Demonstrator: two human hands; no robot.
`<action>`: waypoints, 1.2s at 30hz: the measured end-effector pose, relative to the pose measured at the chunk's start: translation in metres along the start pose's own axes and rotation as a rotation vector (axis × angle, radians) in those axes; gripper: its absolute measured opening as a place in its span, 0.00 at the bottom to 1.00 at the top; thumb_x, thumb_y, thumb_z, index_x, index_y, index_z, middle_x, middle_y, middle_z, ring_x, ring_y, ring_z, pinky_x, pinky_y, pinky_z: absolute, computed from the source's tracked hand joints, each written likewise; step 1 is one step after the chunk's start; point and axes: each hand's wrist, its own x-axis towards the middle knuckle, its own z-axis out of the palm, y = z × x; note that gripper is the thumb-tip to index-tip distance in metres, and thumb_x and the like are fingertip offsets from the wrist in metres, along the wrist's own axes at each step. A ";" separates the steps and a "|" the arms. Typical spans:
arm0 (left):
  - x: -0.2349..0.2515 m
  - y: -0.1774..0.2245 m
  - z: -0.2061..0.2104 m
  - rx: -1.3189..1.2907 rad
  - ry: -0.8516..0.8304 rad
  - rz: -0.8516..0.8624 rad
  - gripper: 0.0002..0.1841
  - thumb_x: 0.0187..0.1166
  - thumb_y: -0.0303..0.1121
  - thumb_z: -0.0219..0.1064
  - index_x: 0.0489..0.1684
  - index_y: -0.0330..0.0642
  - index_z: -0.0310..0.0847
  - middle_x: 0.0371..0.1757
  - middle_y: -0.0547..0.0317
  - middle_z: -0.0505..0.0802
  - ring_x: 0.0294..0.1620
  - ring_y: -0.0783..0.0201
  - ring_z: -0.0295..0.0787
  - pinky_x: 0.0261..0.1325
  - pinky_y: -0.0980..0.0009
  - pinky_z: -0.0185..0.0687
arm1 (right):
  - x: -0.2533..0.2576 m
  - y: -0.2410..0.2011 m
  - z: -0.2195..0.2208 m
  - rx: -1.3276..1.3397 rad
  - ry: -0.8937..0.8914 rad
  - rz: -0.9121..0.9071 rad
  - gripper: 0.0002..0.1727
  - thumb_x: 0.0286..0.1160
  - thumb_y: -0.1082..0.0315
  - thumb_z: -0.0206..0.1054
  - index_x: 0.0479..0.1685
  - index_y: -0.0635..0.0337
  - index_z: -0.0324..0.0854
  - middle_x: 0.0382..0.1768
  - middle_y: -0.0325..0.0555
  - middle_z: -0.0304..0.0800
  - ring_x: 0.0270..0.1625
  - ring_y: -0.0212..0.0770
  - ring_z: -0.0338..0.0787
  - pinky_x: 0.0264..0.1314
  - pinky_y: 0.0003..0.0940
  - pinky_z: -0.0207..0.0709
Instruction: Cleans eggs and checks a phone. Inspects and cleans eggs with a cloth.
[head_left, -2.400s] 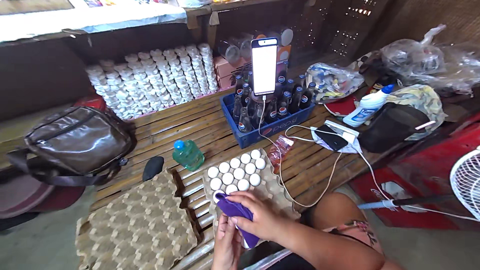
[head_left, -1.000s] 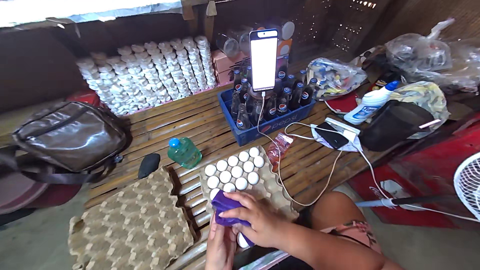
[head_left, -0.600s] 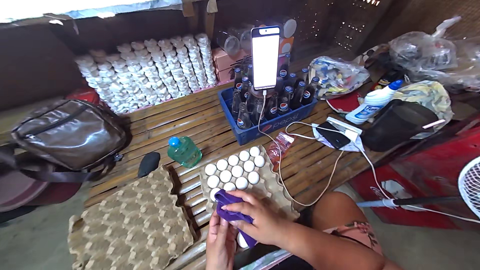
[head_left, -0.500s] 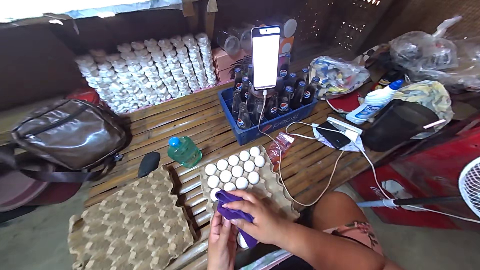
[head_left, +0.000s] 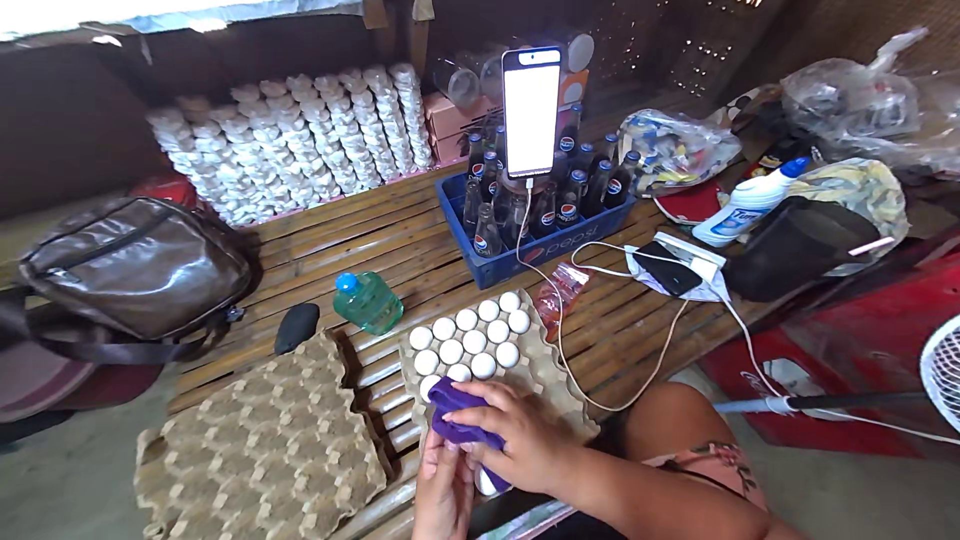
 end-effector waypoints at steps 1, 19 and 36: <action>0.000 0.000 0.000 0.010 -0.009 -0.015 0.23 0.68 0.41 0.79 0.62 0.48 0.82 0.49 0.54 0.96 0.46 0.64 0.96 0.53 0.67 0.93 | 0.001 -0.001 -0.001 0.052 0.008 0.060 0.19 0.79 0.62 0.68 0.69 0.48 0.86 0.78 0.52 0.78 0.80 0.50 0.77 0.81 0.50 0.71; -0.002 -0.009 -0.007 0.319 -0.136 0.095 0.22 0.74 0.39 0.76 0.67 0.56 0.81 0.58 0.67 0.93 0.56 0.70 0.91 0.62 0.67 0.88 | 0.005 -0.003 -0.007 0.268 0.066 0.257 0.22 0.80 0.62 0.66 0.70 0.59 0.84 0.75 0.56 0.78 0.78 0.46 0.77 0.80 0.44 0.72; -0.002 -0.005 -0.008 0.257 -0.150 0.071 0.20 0.72 0.43 0.77 0.63 0.58 0.85 0.56 0.65 0.94 0.54 0.69 0.92 0.60 0.67 0.89 | 0.005 -0.001 -0.002 0.284 0.153 0.139 0.14 0.77 0.61 0.71 0.53 0.62 0.86 0.67 0.55 0.81 0.73 0.39 0.80 0.74 0.35 0.77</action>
